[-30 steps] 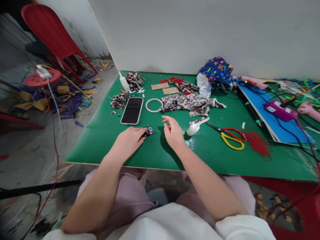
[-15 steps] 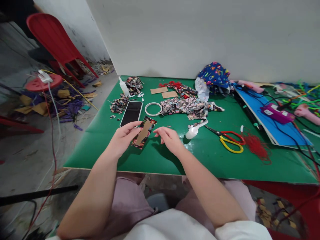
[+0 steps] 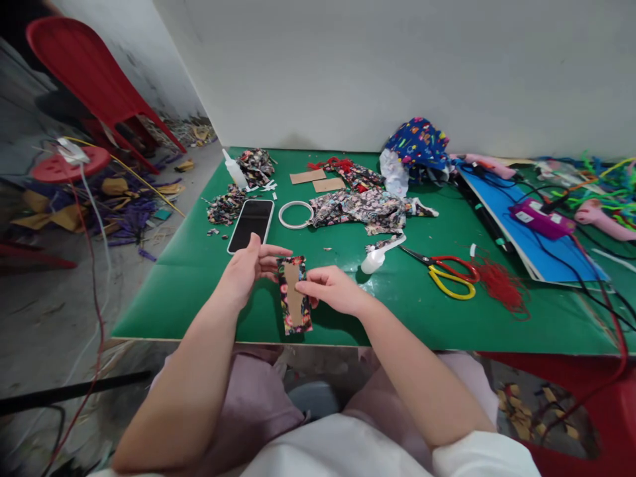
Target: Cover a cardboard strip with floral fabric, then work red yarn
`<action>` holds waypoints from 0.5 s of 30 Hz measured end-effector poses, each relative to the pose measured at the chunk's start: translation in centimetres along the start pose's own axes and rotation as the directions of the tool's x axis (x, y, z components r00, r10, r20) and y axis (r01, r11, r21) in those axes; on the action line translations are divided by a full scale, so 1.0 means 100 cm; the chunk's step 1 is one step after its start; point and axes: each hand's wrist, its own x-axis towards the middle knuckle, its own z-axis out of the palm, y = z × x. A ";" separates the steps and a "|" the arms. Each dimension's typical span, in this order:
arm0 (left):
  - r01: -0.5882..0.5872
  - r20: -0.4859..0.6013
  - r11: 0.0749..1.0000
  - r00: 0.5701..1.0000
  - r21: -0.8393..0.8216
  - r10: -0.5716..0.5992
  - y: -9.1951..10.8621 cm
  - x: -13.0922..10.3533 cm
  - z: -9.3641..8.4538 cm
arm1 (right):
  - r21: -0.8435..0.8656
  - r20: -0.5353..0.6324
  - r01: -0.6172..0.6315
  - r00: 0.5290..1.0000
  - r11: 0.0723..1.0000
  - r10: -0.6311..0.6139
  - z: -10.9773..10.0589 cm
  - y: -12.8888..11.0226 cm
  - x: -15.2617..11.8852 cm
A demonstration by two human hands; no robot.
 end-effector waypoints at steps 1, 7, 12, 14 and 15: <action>-0.004 0.000 1.000 1.000 0.008 0.004 0.000 0.000 0.002 | -0.025 0.044 -0.012 0.999 1.000 0.013 -0.002 -0.004 -0.005; -0.015 0.068 0.998 0.998 0.057 0.011 -0.005 -0.003 0.020 | -0.363 0.143 0.086 0.989 0.928 -0.036 -0.017 -0.015 -0.025; -0.029 0.076 0.991 0.997 0.131 0.019 -0.010 -0.005 0.027 | -0.299 0.096 0.091 0.993 0.950 -0.064 -0.017 -0.007 -0.024; -0.054 0.078 0.988 0.996 0.145 0.043 -0.009 -0.006 0.028 | -0.276 0.081 0.099 0.994 0.956 -0.079 -0.016 -0.004 -0.023; -0.069 0.081 0.985 0.995 0.157 0.057 -0.008 -0.007 0.028 | -0.261 0.071 0.102 0.994 0.960 -0.086 -0.015 -0.004 -0.023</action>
